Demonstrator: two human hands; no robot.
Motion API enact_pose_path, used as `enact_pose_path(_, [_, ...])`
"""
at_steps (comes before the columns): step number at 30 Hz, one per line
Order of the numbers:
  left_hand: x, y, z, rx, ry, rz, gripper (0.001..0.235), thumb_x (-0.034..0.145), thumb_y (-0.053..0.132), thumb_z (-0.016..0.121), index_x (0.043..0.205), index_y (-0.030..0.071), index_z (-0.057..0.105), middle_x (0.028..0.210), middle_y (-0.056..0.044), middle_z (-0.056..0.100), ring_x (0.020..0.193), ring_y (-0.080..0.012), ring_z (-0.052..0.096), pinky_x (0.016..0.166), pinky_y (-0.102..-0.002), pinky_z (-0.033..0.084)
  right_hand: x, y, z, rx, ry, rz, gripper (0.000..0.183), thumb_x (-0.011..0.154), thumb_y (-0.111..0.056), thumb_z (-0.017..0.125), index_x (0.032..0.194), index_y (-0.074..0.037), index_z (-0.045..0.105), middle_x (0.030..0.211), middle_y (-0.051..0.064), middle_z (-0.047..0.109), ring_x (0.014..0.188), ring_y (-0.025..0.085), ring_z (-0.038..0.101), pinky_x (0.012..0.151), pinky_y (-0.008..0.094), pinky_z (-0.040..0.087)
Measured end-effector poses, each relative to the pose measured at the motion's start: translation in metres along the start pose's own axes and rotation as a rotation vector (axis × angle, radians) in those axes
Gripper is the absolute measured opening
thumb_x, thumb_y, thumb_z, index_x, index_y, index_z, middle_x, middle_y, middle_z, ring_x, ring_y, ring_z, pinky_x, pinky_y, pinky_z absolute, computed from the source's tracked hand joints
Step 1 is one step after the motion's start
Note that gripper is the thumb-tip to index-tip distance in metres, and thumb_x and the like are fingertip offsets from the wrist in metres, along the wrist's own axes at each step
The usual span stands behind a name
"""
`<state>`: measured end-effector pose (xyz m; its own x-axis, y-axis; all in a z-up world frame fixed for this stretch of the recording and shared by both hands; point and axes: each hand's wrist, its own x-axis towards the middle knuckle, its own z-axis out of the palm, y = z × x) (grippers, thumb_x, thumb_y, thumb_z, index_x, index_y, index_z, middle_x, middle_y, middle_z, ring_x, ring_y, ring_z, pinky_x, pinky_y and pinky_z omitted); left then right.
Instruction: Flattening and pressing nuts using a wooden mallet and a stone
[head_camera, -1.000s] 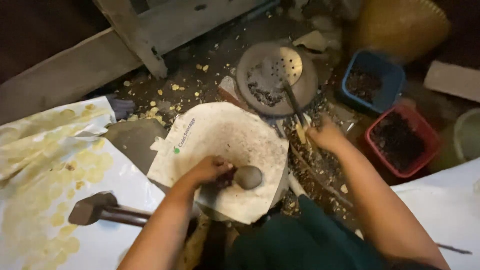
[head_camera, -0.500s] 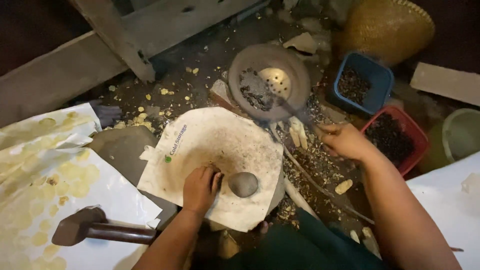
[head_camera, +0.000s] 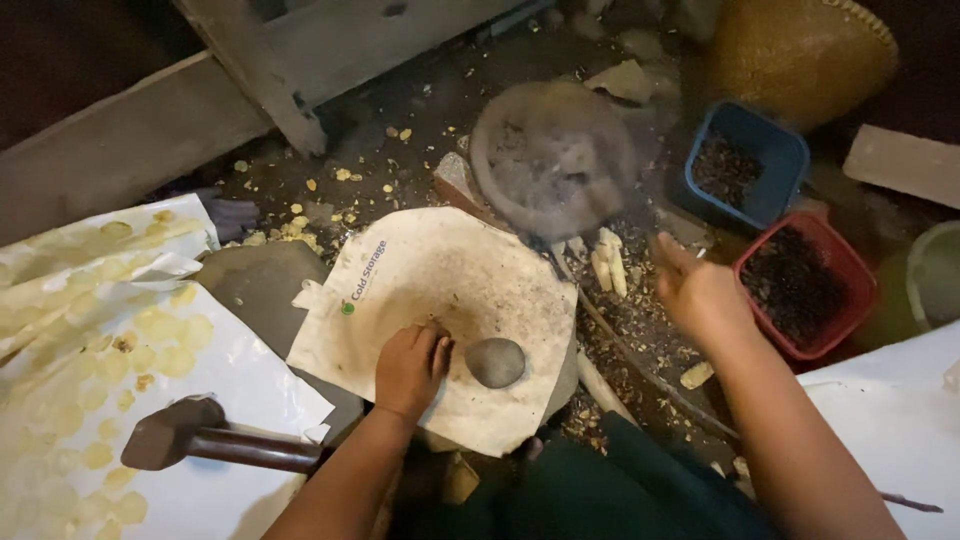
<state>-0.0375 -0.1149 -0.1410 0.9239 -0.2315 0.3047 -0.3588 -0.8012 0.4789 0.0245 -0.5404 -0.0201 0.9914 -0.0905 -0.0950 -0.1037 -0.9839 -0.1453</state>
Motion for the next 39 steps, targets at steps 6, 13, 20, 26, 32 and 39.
enact_pose_path(6, [-0.004,-0.001,0.004,0.038,-0.012,-0.013,0.018,0.102,0.033,0.057,0.099,0.016,0.065,0.082,-0.009,0.063,0.076,-0.0328,0.068,0.068,-0.045,0.055,0.034,-0.004,-0.018,0.197,-0.207,0.245,0.044,0.085,-0.040,0.071,0.127,-0.026,0.076,0.112,0.016,0.078,0.109,0.043,0.070,0.091,0.055,0.057])
enact_pose_path(13, [-0.003,-0.001,0.008,0.053,0.077,0.035,0.018,0.103,0.031,0.058,0.097,0.016,0.066,0.079,-0.008,0.061,0.073,-0.0312,0.067,0.065,-0.043,0.055,0.016,-0.024,-0.010,0.957,-0.315,0.316,0.047,0.094,-0.011,0.061,0.140,0.001,0.060,0.070,0.022,0.064,0.041,0.020,0.049,0.028,0.035,0.039])
enact_pose_path(20, [0.000,0.003,0.001,0.041,0.029,0.019,0.021,0.103,0.034,0.056,0.097,0.017,0.067,0.081,-0.006,0.062,0.075,-0.0286,0.067,0.066,-0.041,0.054,-0.018,-0.001,0.004,0.052,0.115,-0.065,0.055,0.091,-0.031,0.068,0.146,-0.033,0.064,0.105,0.016,0.077,0.091,0.037,0.074,0.076,0.051,0.059])
enact_pose_path(26, [-0.003,0.000,0.002,0.064,0.015,0.011,0.024,0.103,0.033,0.058,0.090,0.014,0.065,0.080,-0.008,0.061,0.075,-0.0307,0.066,0.067,-0.043,0.054,0.041,0.053,0.088,0.237,0.072,0.089,0.053,0.090,-0.033,0.068,0.142,-0.039,0.064,0.115,0.009,0.075,0.104,0.040,0.070,0.090,0.055,0.054])
enact_pose_path(32, [0.002,0.008,-0.008,0.035,-0.032,-0.027,0.026,0.103,0.032,0.057,0.088,0.013,0.065,0.078,-0.009,0.061,0.074,-0.0329,0.067,0.067,-0.044,0.054,-0.003,0.011,0.024,0.187,0.135,-0.102,0.056,0.090,-0.018,0.068,0.146,-0.027,0.065,0.109,0.019,0.076,0.096,0.042,0.071,0.082,0.055,0.056])
enact_pose_path(39, [0.004,0.009,-0.009,0.025,0.006,0.007,0.018,0.104,0.029,0.057,0.098,0.015,0.067,0.080,-0.010,0.062,0.077,-0.0331,0.067,0.069,-0.044,0.055,-0.030,-0.010,0.017,0.248,0.098,-0.106,0.050,0.088,-0.016,0.068,0.137,-0.025,0.070,0.123,0.009,0.075,0.104,0.040,0.070,0.087,0.053,0.056])
